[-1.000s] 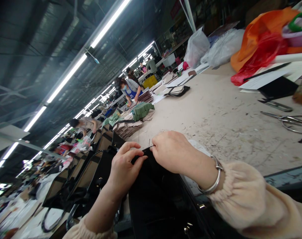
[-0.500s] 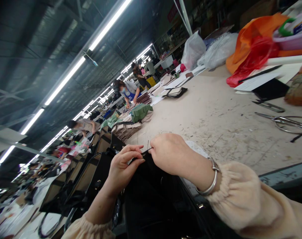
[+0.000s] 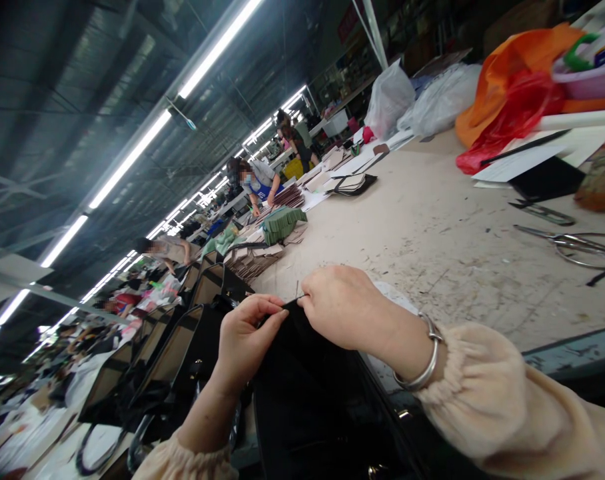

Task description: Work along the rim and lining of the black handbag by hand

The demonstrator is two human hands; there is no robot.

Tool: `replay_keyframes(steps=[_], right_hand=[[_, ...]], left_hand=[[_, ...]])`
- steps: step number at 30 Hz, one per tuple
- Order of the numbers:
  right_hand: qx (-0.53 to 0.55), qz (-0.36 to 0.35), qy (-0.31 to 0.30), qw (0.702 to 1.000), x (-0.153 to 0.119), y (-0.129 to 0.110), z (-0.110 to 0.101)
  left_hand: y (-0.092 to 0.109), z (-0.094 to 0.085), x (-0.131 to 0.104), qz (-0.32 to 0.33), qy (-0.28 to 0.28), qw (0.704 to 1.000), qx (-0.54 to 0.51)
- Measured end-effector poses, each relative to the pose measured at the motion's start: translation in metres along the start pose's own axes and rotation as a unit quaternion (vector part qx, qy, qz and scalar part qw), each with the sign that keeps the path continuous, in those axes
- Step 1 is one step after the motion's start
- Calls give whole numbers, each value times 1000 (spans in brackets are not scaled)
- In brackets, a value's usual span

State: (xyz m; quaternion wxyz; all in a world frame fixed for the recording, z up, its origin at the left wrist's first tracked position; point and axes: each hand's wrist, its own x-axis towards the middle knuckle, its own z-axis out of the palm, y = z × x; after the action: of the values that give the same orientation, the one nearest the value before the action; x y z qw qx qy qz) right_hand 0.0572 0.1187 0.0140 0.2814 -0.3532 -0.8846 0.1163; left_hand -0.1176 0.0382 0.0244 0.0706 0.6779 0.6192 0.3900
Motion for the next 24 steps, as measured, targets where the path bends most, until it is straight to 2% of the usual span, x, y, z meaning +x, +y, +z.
replay_keyframes(steps=[8,12,19,24], right_hand=[[-6,4,-2,1000,0,0,1],[-8,3,1,1000,-1,1,0],[-6,7,-5,1000,0,1,0],[-5,0,-5,1000,-1,1,-1]], left_hand=[[0,4,-1,-98,14,994,-45],[-1,3,-2,-127,9,991,-49],[-4,0,-2,-142,-6,986,-91],[-5,-10,-6,-112,-63,992,12]])
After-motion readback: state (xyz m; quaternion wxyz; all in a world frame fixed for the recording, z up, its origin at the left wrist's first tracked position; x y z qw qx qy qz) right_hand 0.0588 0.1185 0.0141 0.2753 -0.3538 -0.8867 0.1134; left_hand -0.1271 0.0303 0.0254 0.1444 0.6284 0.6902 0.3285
